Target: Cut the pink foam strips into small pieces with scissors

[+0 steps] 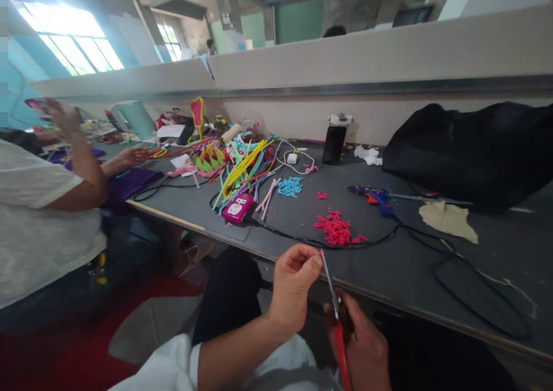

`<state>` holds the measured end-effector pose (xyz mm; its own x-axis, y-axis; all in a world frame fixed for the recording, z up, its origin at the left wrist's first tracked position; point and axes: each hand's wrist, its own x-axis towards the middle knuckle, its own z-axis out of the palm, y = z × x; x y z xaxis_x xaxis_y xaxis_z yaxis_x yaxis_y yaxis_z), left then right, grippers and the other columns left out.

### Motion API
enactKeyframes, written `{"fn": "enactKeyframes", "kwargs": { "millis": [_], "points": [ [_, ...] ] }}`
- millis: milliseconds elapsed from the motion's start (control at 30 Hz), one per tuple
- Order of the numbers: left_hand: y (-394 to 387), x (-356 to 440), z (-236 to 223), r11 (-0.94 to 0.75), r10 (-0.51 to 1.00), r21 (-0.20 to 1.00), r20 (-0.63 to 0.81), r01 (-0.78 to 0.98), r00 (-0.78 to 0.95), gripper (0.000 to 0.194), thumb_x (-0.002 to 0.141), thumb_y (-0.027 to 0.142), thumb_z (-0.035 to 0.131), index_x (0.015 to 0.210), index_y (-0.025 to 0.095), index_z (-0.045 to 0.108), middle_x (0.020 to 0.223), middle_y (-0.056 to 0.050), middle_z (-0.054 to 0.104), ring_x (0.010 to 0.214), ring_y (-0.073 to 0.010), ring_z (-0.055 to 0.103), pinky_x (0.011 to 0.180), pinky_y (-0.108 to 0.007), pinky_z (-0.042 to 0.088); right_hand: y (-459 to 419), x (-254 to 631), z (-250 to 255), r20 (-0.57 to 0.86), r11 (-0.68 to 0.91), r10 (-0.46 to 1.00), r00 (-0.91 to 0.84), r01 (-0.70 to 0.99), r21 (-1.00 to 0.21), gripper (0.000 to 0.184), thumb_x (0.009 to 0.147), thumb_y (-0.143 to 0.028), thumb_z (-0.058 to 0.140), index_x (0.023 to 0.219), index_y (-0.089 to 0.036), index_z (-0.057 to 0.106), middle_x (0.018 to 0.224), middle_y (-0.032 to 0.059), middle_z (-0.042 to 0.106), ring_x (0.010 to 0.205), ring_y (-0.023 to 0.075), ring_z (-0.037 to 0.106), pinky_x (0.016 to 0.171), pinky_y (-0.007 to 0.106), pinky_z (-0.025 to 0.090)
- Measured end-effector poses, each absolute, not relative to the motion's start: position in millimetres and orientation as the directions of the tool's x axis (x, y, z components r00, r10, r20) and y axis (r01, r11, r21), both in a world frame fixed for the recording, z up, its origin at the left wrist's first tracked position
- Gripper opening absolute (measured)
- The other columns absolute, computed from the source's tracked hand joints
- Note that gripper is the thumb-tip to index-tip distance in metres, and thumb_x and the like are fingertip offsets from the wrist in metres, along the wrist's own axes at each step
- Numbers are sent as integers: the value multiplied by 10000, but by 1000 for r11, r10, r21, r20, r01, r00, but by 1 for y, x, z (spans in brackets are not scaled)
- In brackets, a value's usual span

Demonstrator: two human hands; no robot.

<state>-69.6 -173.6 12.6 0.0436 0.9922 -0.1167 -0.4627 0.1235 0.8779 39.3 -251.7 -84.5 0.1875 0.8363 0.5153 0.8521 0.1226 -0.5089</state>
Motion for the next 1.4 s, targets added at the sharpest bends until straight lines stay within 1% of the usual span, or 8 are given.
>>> {"fn": "enactKeyframes", "kwargs": {
  "millis": [300, 567, 700, 833, 900, 967, 1000, 1400],
  "points": [
    [-175, -68, 12, 115, 993, 874, -108, -471, 42, 151, 712, 261, 728, 711, 146, 630, 679, 8, 563, 642, -90, 451, 629, -214, 369, -252, 44, -86, 569, 183, 815, 108, 885, -429, 429, 943, -405, 402, 1047, -99, 684, 925, 102, 767, 765, 185, 748, 684, 217, 590],
    [-174, -71, 11, 119, 993, 881, -116, -459, 35, 127, 706, 241, 715, 701, 147, 631, 680, 1, 579, 654, -99, 474, 645, -222, 381, -254, 42, -84, 561, 192, 817, 132, 856, -481, 374, 913, -371, 457, 1042, -118, 700, 916, 84, 769, 738, 183, 748, 664, 213, 593],
    [-166, -80, 13, 88, 996, 905, -82, -416, 33, 98, 727, 230, 684, 705, 153, 628, 665, 14, 566, 648, -91, 468, 657, -216, 379, -250, 38, -72, 643, 240, 742, 191, 819, -521, 295, 889, -327, 500, 953, -133, 712, 835, 73, 774, 655, 176, 743, 623, 213, 592],
    [-133, -91, 16, 32, 998, 972, -18, -234, 62, 108, 702, 244, 673, 687, 147, 627, 642, 15, 571, 612, -84, 456, 603, -206, 360, -251, 33, -71, 546, 282, 822, 160, 719, -635, 259, 861, -349, 569, 952, -152, 710, 816, 52, 774, 641, 158, 737, 635, 191, 584],
    [-103, -93, 17, -83, 991, 996, 87, -43, 98, 133, 714, 271, 646, 677, 145, 619, 645, 10, 574, 620, -94, 480, 598, -214, 375, -253, 30, -75, 443, 267, 890, 112, 658, -704, 266, 868, -352, 563, 987, -159, 701, 847, 51, 772, 671, 153, 737, 664, 187, 580],
    [-68, -90, 15, -260, 956, 928, 209, 265, 205, 138, 742, 269, 582, 707, 145, 633, 654, 4, 589, 620, -102, 502, 596, -220, 391, -254, 27, -81, 411, 297, 910, 49, 615, -730, 247, 862, -315, 557, 1020, -180, 689, 866, 41, 770, 704, 150, 736, 688, 188, 574],
    [-50, -86, 13, -295, 946, 901, 228, 320, 229, 125, 727, 253, 588, 700, 143, 639, 656, 1, 597, 629, -108, 512, 602, -225, 392, -254, 25, -84, 417, 323, 909, 19, 599, -733, 242, 852, -288, 554, 1033, -192, 683, 850, 28, 768, 698, 144, 733, 683, 182, 570],
    [54, -35, -25, -503, 854, 619, 249, 603, 457, 116, 750, 212, 623, 763, 157, 725, 755, -51, 691, 718, -171, 586, 705, -273, 421, -252, 16, -109, 326, 286, 945, -27, 553, -782, 342, 767, -223, 513, 1083, -245, 643, 727, -21, 735, 593, 126, 696, 609, 173, 532]
  ]
}}
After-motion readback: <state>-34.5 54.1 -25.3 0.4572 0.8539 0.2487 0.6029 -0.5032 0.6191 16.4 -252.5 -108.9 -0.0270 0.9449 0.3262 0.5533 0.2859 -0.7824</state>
